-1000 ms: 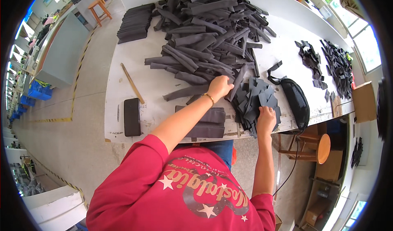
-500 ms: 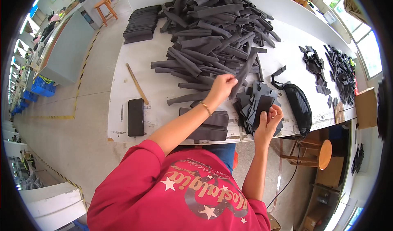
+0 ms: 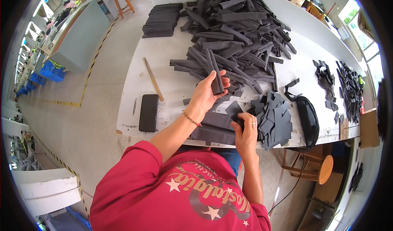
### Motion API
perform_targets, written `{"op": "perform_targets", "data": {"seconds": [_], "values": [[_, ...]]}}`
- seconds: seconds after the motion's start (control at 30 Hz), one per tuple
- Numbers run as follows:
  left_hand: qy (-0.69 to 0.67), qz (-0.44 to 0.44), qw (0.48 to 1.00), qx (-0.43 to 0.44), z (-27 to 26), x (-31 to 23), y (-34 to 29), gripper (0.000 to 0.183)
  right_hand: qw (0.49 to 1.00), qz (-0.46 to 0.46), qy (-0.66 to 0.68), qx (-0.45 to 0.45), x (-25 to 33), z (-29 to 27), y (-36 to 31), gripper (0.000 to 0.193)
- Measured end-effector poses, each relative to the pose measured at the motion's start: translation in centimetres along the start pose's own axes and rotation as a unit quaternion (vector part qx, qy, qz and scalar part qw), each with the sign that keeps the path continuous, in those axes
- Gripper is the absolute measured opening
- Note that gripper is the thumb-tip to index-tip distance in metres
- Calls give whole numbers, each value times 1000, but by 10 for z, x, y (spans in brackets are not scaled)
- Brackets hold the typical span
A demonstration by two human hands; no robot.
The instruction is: Sorting and stacking grey foam and rubber components on a factory workbench.
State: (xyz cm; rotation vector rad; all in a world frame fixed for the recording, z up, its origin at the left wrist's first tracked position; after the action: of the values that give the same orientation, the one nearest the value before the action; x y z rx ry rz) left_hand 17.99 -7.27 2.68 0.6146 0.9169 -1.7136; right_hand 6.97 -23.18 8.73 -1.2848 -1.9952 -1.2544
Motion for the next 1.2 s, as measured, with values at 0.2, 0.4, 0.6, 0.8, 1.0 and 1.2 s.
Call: {"op": "perform_targets", "data": {"seconds": [0.2, 0.4, 0.6, 0.8, 1.0, 1.2], "values": [[-20, -14, 999, 43, -11, -9, -6, 44, 999, 37, 19, -7, -3, -2, 3, 49], [9, -2, 1000, 7, -17, -13, -11, 28, 999, 31, 31, -20, 1, -2, 5, 42], [-27, -21, 999, 0, -20, -9, -13, 22, 998, 29, 46, -16, 12, 1, 17, 38], [-3, -45, 999, 14, -10, -2, -17, 20, 995, -62, -72, -14, 31, 3, 31, 36], [5, -64, 998, -4, -9, 4, -27, 25, 977, -102, -183, -34, 39, -2, 32, 35], [51, 25, 998, -15, 12, 3, -49, 25, 976, -95, -190, -57, 36, 8, 28, 43]]}}
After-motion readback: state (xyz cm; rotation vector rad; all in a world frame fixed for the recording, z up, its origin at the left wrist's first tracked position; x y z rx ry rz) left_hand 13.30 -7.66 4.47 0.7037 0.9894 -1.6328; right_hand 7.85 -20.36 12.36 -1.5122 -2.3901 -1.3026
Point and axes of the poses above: each hand's wrist, its own y-axis towards the middle knuckle, its own z-axis out of the palm, x = y × z, the point moved 7 cm from there along y, towards the middle knuckle, and after that the axes turned 14 degrees about y, right-handed, at the moved point
